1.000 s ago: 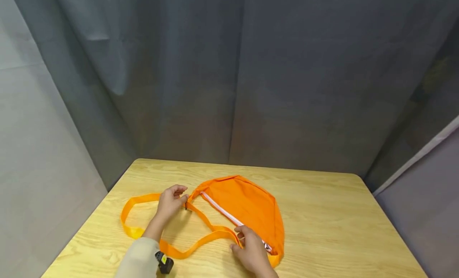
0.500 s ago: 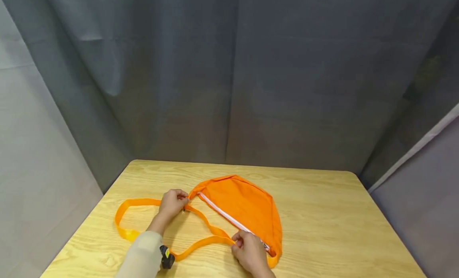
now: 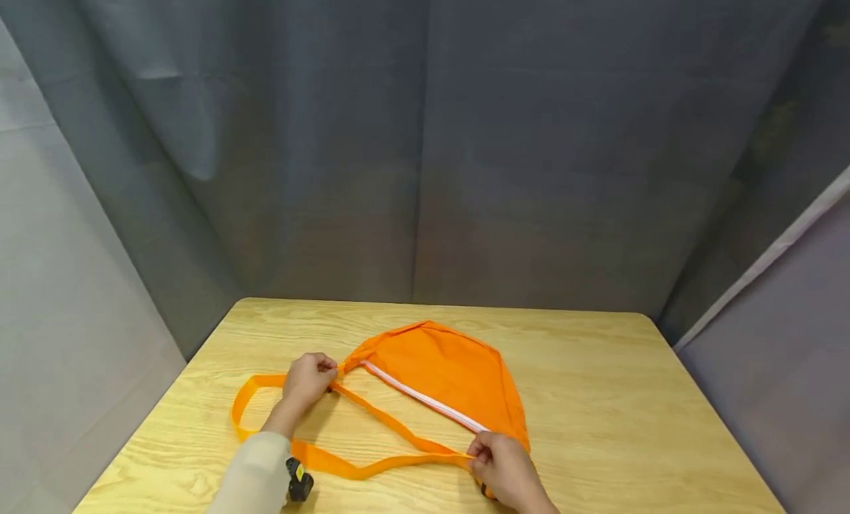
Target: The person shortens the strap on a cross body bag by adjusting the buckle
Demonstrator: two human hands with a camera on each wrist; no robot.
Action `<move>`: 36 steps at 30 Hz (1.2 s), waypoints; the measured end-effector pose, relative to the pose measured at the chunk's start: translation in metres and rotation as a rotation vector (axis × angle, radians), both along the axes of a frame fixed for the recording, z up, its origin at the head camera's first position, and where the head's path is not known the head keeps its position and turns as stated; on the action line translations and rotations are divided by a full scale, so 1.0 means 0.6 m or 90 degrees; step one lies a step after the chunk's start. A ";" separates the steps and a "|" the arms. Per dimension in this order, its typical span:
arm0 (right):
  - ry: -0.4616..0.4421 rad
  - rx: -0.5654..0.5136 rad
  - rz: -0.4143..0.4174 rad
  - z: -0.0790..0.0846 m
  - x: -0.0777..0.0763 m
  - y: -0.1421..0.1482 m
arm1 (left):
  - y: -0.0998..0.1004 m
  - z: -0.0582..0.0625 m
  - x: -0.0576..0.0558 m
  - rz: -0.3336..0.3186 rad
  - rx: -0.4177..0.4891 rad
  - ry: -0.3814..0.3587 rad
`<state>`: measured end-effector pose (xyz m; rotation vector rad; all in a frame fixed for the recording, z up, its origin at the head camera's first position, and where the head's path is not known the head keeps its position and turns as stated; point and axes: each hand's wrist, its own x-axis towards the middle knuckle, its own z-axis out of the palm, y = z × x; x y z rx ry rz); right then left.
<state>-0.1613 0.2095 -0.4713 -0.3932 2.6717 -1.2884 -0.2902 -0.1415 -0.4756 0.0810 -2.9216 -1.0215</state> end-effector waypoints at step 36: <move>0.106 0.108 -0.021 0.000 0.006 0.019 | -0.033 0.011 0.011 -0.017 -0.125 0.060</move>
